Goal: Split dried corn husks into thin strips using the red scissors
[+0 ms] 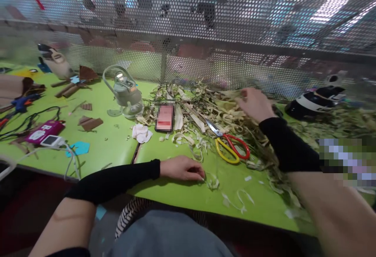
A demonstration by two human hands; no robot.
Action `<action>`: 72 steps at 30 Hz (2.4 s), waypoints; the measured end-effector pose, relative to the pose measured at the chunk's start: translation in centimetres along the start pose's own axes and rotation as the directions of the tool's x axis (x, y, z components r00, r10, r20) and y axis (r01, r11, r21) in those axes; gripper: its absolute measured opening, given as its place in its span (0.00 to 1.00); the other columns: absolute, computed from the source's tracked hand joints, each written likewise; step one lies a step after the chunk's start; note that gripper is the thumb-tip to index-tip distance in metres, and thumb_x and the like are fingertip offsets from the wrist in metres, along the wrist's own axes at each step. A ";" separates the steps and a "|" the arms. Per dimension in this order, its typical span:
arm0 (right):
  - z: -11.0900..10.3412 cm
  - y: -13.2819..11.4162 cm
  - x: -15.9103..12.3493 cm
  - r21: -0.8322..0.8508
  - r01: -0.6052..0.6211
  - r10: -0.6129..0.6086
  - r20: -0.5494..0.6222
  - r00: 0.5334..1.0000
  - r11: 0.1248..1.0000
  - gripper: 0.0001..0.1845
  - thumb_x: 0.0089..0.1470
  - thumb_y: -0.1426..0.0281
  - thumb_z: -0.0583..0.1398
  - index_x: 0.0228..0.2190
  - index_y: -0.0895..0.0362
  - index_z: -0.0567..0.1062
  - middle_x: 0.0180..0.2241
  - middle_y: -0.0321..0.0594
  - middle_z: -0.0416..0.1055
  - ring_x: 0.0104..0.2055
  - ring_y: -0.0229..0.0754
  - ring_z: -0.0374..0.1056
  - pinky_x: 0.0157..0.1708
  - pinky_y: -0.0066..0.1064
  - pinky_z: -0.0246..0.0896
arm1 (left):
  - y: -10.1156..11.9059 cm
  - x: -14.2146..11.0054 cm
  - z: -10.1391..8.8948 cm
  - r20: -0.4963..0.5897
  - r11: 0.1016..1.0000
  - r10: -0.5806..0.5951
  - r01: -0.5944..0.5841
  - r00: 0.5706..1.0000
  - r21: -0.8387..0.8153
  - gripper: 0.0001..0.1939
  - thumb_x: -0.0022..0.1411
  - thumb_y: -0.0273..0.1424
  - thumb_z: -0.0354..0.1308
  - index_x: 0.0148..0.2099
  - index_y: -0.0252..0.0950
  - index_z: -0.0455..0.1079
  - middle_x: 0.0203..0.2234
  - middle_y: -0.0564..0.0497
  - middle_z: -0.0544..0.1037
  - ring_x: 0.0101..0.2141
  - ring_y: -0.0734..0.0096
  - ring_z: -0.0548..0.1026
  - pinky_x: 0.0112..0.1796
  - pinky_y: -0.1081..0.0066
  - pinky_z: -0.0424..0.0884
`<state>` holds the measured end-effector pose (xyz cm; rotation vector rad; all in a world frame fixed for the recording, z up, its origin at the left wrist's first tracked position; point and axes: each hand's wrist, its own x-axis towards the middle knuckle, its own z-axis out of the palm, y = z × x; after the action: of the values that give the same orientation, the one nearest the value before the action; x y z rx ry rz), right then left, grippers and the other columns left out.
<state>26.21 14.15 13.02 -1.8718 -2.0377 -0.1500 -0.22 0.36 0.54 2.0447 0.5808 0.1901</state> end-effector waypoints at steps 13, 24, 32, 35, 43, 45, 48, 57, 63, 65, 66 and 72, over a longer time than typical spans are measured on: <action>6.1 -5.5 -3.3 0.306 -0.019 -0.089 0.333 0.939 0.952 0.19 0.55 0.54 0.60 0.22 0.55 0.70 0.23 0.37 0.69 0.28 0.42 0.65 0.29 0.32 0.54 | -0.9 -0.2 -1.2 -0.159 0.933 -0.066 0.005 0.985 -0.359 0.11 0.65 0.33 0.60 0.47 0.32 0.74 0.38 0.47 0.80 0.35 0.74 0.74 0.40 0.73 0.69; 4.1 -7.6 -12.1 0.611 -0.052 -0.086 0.194 0.977 0.790 0.29 0.62 0.44 0.47 0.24 0.54 0.67 0.24 0.38 0.68 0.27 0.42 0.62 0.27 0.32 0.58 | 2.3 5.3 -7.4 -0.639 0.758 -0.239 -0.271 0.731 -0.594 0.10 0.67 0.33 0.55 0.35 0.31 0.68 0.26 0.55 0.69 0.27 0.80 0.66 0.31 0.75 0.62; 4.6 -7.2 -12.0 0.640 -0.004 -0.013 0.022 1.000 0.769 0.21 0.59 0.50 0.56 0.26 0.53 0.67 0.22 0.34 0.63 0.25 0.39 0.57 0.28 0.32 0.53 | 3.1 5.3 -7.1 -0.726 0.923 -0.157 -0.162 0.670 -0.349 0.19 0.60 0.36 0.64 0.26 0.35 0.59 0.20 0.60 0.60 0.24 0.81 0.58 0.28 0.74 0.54; 4.8 -6.9 -12.2 0.662 -0.015 -0.020 0.045 0.999 0.749 0.21 0.63 0.52 0.52 0.24 0.53 0.64 0.23 0.34 0.62 0.27 0.40 0.57 0.28 0.32 0.52 | 3.6 5.0 -7.3 -0.646 0.865 -0.205 -0.174 0.735 -0.472 0.10 0.61 0.29 0.61 0.30 0.34 0.63 0.24 0.59 0.66 0.25 0.81 0.63 0.29 0.76 0.58; 5.2 -6.4 -12.3 0.706 -0.013 -0.154 0.172 0.973 0.708 0.22 0.63 0.51 0.50 0.24 0.52 0.60 0.22 0.33 0.60 0.25 0.40 0.58 0.27 0.32 0.53 | 4.5 5.6 -7.4 -0.677 0.771 -0.233 -0.292 0.698 -0.566 0.06 0.66 0.25 0.53 0.33 0.34 0.64 0.24 0.58 0.67 0.24 0.82 0.62 0.28 0.76 0.56; 5.2 -6.6 -12.4 0.709 -0.003 -0.199 0.201 0.959 0.705 0.23 0.63 0.51 0.51 0.23 0.52 0.60 0.21 0.33 0.60 0.24 0.39 0.58 0.26 0.32 0.52 | 4.2 6.1 -7.1 -0.724 0.810 -0.210 -0.297 0.657 -0.506 0.10 0.66 0.25 0.55 0.30 0.34 0.62 0.22 0.59 0.63 0.24 0.82 0.59 0.28 0.76 0.55; 5.0 -6.8 -12.7 0.707 0.016 -0.253 0.232 0.939 0.707 0.23 0.63 0.53 0.52 0.21 0.52 0.58 0.19 0.31 0.57 0.23 0.37 0.54 0.25 0.32 0.49 | 3.7 6.8 -6.6 -0.771 0.839 -0.204 -0.299 0.603 -0.455 0.12 0.67 0.26 0.56 0.29 0.34 0.60 0.21 0.60 0.61 0.24 0.82 0.58 0.28 0.76 0.55; 4.1 -6.5 -12.6 0.714 0.015 -0.346 0.320 0.882 0.700 0.22 0.60 0.55 0.54 0.20 0.52 0.57 0.19 0.29 0.53 0.22 0.35 0.50 0.24 0.31 0.45 | 4.8 6.5 -8.3 -0.728 0.787 -0.310 -0.264 0.611 -0.557 0.02 0.68 0.27 0.53 0.41 0.35 0.62 0.25 0.59 0.68 0.23 0.83 0.64 0.25 0.78 0.57; 5.3 -6.5 -12.1 0.676 0.016 -0.061 0.043 0.997 0.737 0.13 0.56 0.57 0.58 0.28 0.53 0.65 0.24 0.33 0.62 0.26 0.39 0.57 0.28 0.32 0.52 | 3.9 7.3 -7.5 -0.793 0.884 -0.188 -0.252 0.579 -0.394 0.04 0.67 0.27 0.56 0.39 0.35 0.62 0.27 0.58 0.68 0.24 0.84 0.65 0.27 0.78 0.62; 5.4 -6.7 -12.2 0.667 0.020 -0.030 0.004 1.000 0.745 0.13 0.58 0.58 0.56 0.27 0.52 0.63 0.25 0.33 0.61 0.27 0.39 0.56 0.30 0.33 0.51 | 3.9 7.6 -7.1 -0.776 0.875 -0.211 -0.239 0.594 -0.421 0.04 0.65 0.25 0.56 0.40 0.35 0.63 0.26 0.58 0.68 0.24 0.84 0.65 0.27 0.79 0.61; 5.4 -6.7 -12.2 0.666 0.023 -0.030 -0.001 1.000 0.745 0.14 0.60 0.58 0.54 0.26 0.52 0.61 0.24 0.33 0.60 0.27 0.39 0.56 0.30 0.33 0.51 | 4.0 7.7 -7.0 -0.765 0.858 -0.236 -0.241 0.600 -0.453 0.04 0.65 0.23 0.56 0.40 0.35 0.63 0.26 0.59 0.67 0.24 0.84 0.64 0.26 0.79 0.61; 5.2 -7.0 -12.7 0.701 0.020 -0.139 0.114 0.984 0.713 0.23 0.62 0.53 0.53 0.21 0.52 0.60 0.22 0.33 0.59 0.26 0.40 0.58 0.29 0.33 0.54 | 4.5 7.3 -8.4 -0.726 0.737 -0.332 -0.314 0.602 -0.598 0.03 0.70 0.27 0.52 0.42 0.33 0.66 0.25 0.58 0.69 0.20 0.86 0.59 0.21 0.80 0.56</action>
<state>18.98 3.07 5.06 -1.3296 -1.8806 0.6906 4.62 8.47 8.00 1.1057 0.8990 1.2127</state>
